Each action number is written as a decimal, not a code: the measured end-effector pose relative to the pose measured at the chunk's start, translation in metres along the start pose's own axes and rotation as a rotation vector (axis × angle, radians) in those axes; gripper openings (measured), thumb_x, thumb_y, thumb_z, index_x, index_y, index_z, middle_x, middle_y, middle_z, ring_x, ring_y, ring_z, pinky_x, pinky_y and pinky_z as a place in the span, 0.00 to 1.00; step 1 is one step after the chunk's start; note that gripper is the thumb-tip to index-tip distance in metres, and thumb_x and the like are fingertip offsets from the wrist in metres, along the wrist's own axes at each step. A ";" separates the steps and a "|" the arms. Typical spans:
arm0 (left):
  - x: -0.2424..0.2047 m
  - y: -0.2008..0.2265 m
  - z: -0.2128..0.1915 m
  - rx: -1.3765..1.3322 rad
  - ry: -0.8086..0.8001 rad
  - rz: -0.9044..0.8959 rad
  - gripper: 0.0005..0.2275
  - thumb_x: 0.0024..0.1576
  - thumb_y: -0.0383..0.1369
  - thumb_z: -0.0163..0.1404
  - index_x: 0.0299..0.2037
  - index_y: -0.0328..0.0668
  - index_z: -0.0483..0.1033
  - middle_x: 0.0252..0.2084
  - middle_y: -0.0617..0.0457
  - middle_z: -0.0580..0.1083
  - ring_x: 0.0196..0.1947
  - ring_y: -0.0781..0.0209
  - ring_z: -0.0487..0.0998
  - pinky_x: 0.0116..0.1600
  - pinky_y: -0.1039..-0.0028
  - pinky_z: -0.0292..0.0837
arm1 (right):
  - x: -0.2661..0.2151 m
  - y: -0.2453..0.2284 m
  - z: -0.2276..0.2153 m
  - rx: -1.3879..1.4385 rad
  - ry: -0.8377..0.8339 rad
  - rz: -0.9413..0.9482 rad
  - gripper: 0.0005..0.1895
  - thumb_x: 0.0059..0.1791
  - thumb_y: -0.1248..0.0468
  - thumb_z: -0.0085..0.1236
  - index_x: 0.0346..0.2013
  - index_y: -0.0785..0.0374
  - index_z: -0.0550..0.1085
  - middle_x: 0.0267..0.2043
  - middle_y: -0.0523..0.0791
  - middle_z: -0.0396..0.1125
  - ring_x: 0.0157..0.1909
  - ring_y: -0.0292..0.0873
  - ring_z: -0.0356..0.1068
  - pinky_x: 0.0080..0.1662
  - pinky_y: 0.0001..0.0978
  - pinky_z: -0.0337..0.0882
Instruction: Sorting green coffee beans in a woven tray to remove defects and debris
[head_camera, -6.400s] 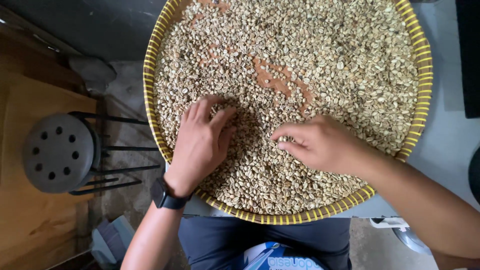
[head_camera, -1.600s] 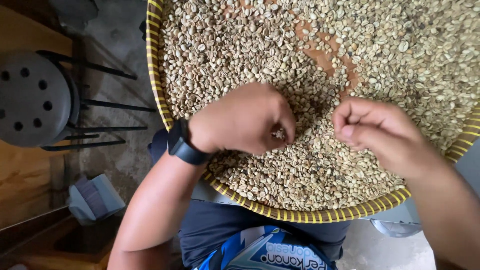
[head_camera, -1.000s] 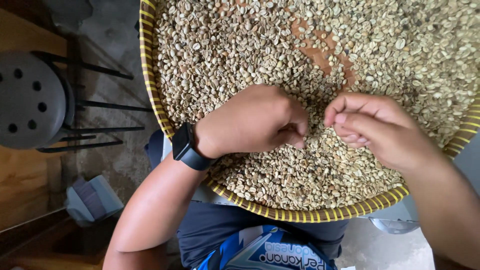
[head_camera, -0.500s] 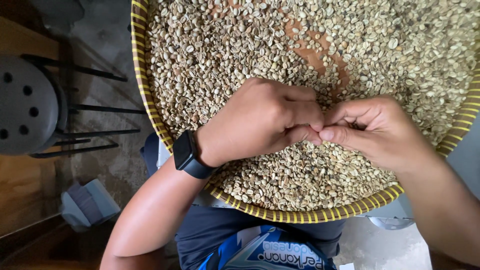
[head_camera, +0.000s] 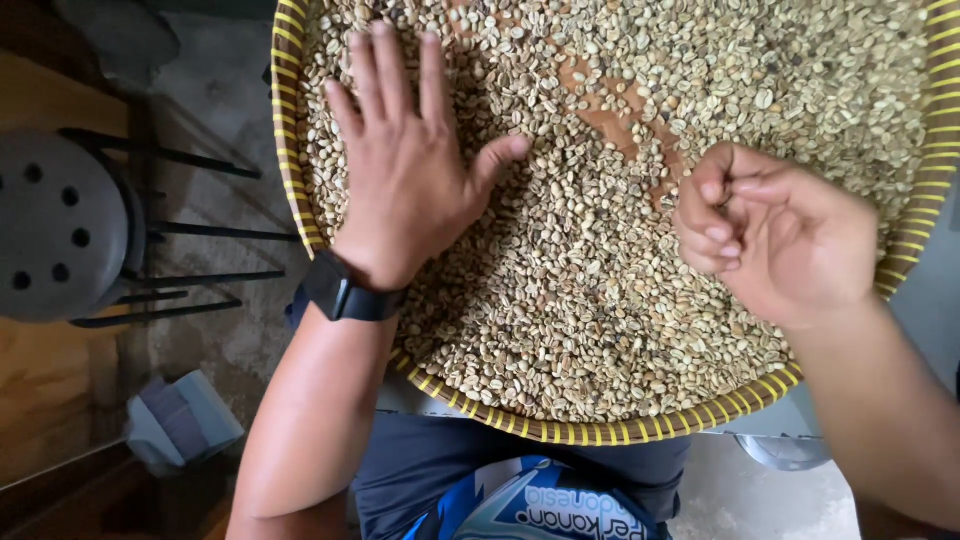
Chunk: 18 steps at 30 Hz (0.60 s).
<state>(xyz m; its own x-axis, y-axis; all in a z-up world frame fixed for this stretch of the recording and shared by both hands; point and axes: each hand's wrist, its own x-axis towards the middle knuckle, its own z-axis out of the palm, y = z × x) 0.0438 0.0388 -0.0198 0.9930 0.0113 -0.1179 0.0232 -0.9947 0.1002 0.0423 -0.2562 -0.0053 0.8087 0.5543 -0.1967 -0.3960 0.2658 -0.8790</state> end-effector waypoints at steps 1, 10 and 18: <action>-0.003 0.005 0.004 0.002 0.003 -0.001 0.50 0.52 0.71 0.11 0.75 0.37 0.33 0.75 0.29 0.34 0.74 0.32 0.30 0.73 0.38 0.30 | 0.000 0.000 -0.001 0.000 -0.003 -0.003 0.10 0.48 0.63 0.32 0.31 0.59 0.66 0.22 0.41 0.52 0.22 0.36 0.47 0.24 0.28 0.49; -0.020 0.054 0.019 -0.013 -0.091 0.542 0.48 0.53 0.74 0.17 0.76 0.48 0.30 0.76 0.36 0.30 0.75 0.39 0.29 0.75 0.46 0.26 | 0.006 -0.006 -0.003 0.244 0.190 0.020 0.16 0.52 0.58 0.40 0.32 0.66 0.73 0.25 0.45 0.58 0.25 0.38 0.51 0.27 0.29 0.50; -0.020 0.056 0.025 -0.202 0.187 0.843 0.16 0.58 0.45 0.53 0.50 0.47 0.76 0.57 0.43 0.71 0.55 0.44 0.73 0.60 0.48 0.70 | 0.008 0.000 -0.008 0.109 0.194 -0.005 0.13 0.55 0.58 0.42 0.28 0.59 0.68 0.23 0.41 0.58 0.23 0.35 0.50 0.27 0.27 0.50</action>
<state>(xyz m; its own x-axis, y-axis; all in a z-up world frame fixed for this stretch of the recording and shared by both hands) 0.0222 -0.0197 -0.0369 0.6911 -0.6833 0.2356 -0.7224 -0.6427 0.2551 0.0522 -0.2586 -0.0100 0.8752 0.3931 -0.2820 -0.4280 0.3573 -0.8301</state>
